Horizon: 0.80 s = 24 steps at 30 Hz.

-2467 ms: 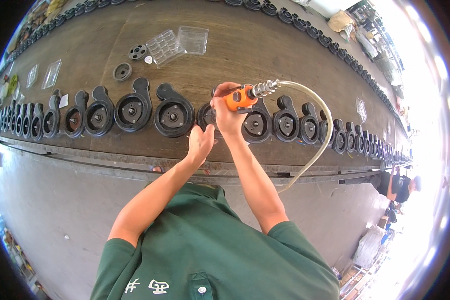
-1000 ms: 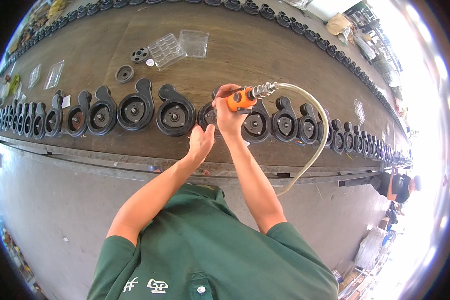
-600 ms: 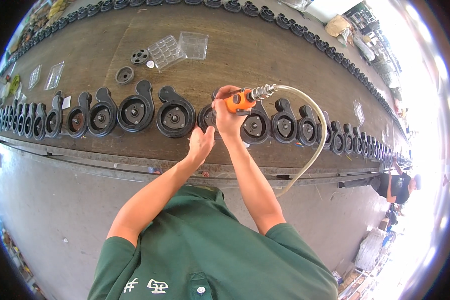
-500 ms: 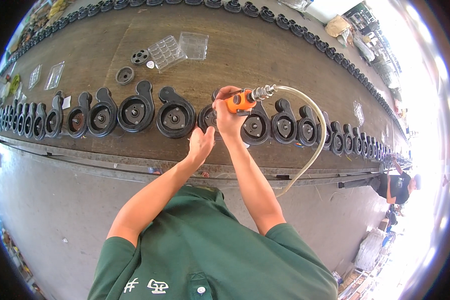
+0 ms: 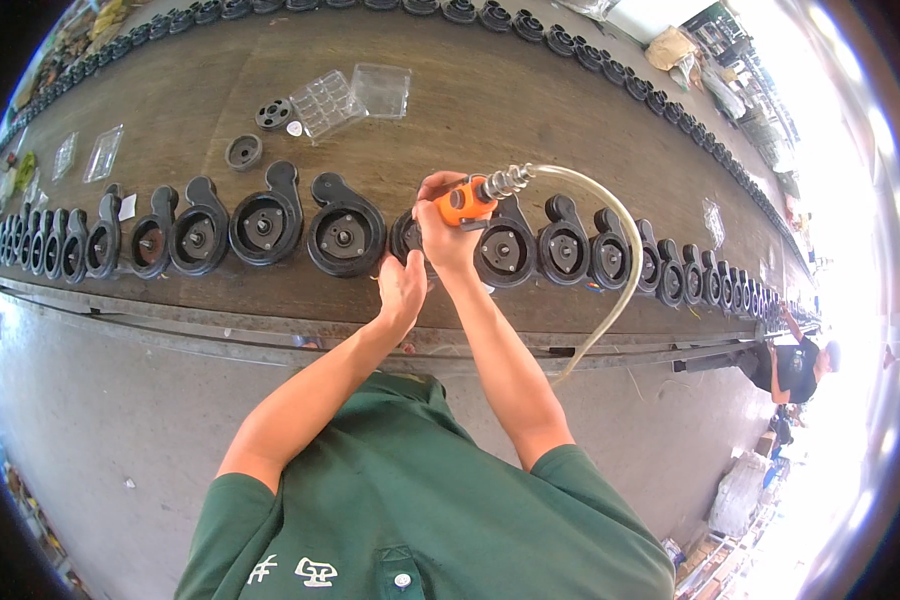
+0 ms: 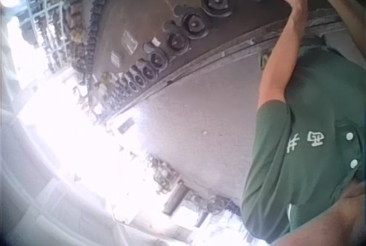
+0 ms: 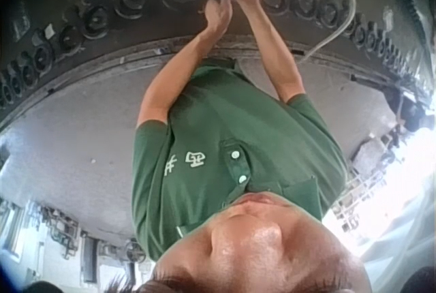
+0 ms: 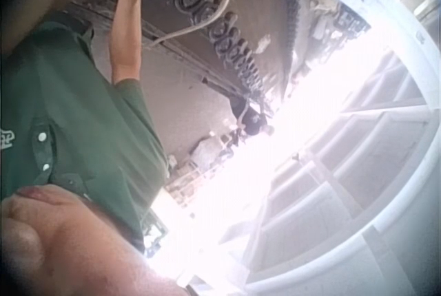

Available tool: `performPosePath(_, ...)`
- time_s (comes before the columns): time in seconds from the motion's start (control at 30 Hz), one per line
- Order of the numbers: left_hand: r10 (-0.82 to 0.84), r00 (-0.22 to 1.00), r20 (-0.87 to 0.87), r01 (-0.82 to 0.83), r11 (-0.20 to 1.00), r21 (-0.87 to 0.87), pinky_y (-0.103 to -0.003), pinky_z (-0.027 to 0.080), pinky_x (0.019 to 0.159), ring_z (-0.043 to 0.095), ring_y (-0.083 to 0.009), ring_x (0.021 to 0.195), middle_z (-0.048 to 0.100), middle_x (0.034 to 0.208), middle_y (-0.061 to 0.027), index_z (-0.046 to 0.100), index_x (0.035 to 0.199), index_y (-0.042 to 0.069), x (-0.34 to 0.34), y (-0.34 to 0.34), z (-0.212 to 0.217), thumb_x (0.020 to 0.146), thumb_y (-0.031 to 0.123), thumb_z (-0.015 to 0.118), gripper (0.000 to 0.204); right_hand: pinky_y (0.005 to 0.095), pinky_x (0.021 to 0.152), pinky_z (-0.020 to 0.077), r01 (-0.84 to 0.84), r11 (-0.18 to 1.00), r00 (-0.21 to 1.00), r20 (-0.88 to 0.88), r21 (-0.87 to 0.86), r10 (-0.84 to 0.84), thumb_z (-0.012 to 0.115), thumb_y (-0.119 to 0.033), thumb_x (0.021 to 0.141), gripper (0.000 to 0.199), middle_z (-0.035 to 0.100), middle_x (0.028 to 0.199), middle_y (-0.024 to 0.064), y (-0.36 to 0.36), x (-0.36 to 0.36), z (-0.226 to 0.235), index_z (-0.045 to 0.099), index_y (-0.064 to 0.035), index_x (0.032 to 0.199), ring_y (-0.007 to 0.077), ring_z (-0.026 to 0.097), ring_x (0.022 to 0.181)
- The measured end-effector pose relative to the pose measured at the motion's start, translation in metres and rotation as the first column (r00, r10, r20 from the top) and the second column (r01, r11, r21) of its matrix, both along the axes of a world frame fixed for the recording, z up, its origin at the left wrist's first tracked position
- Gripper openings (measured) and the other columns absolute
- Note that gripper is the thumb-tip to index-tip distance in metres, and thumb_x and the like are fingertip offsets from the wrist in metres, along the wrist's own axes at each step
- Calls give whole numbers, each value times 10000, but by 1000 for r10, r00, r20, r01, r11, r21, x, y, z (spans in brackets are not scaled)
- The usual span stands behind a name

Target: The person assembles components into mechanical housings using an orange pneumatic screwdriver. The person aligns the components by hand and fastens them by applying the tool to specific points on the housings.

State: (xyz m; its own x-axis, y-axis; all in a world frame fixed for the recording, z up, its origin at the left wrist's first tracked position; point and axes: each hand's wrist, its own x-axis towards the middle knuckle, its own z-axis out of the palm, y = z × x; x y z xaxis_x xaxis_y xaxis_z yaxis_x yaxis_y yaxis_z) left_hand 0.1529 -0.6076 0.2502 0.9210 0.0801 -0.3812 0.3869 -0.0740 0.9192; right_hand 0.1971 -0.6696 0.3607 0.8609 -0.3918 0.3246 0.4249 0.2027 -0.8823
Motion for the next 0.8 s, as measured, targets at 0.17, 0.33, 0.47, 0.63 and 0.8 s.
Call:
performPosePath(0.17, 106, 994, -8, -106, 994, 38, -432, 489, 980, 639, -434, 1133, 654, 1168, -331, 528, 1315, -102, -4, -2, 35, 905, 288, 608, 572, 247, 625, 524, -62, 992, 993, -111, -114, 49, 646, 68, 763, 169, 655, 799, 44, 4, 8, 7, 632, 11, 921, 105, 631, 702)
performPosePath(0.33, 37, 994, -101, -34, 999, 31, -459, 472, 1017, 607, -449, 1166, 624, 1223, -330, 527, 1322, -72, -2, 3, 41, 879, 256, 591, 555, 259, 671, 510, -70, 974, 995, -79, -214, 54, 655, 47, 759, 151, 656, 801, 34, 10, 9, 2, 645, 14, 906, 96, 618, 724)
performPosePath(0.47, 99, 995, 9, -99, 995, 29, -409, 504, 946, 668, -374, 1090, 681, 1125, -274, 573, 1238, -115, -1, -1, 32, 894, 217, 630, 482, 256, 648, 516, -42, 976, 996, -89, -216, 23, 648, 41, 764, 138, 659, 784, 38, 8, 12, 4, 649, 12, 899, 101, 623, 700)
performPosePath(0.63, 103, 994, -25, -102, 995, 10, -416, 520, 919, 679, -359, 1069, 685, 1125, -267, 592, 1223, -107, -2, -2, 34, 891, 176, 607, 436, 264, 608, 523, -64, 983, 993, -104, -174, 47, 644, 40, 761, 146, 665, 782, 51, 8, 11, 1, 644, 19, 906, 111, 629, 675)
performPosePath(0.8, 128, 992, 13, -128, 991, 44, -417, 551, 824, 710, -353, 958, 696, 1044, -278, 600, 1166, -120, -2, -5, 20, 901, 192, 609, 410, 263, 637, 523, -47, 984, 996, -83, -174, 33, 644, 51, 755, 162, 664, 798, 50, 10, 12, -1, 638, 20, 915, 113, 630, 694)
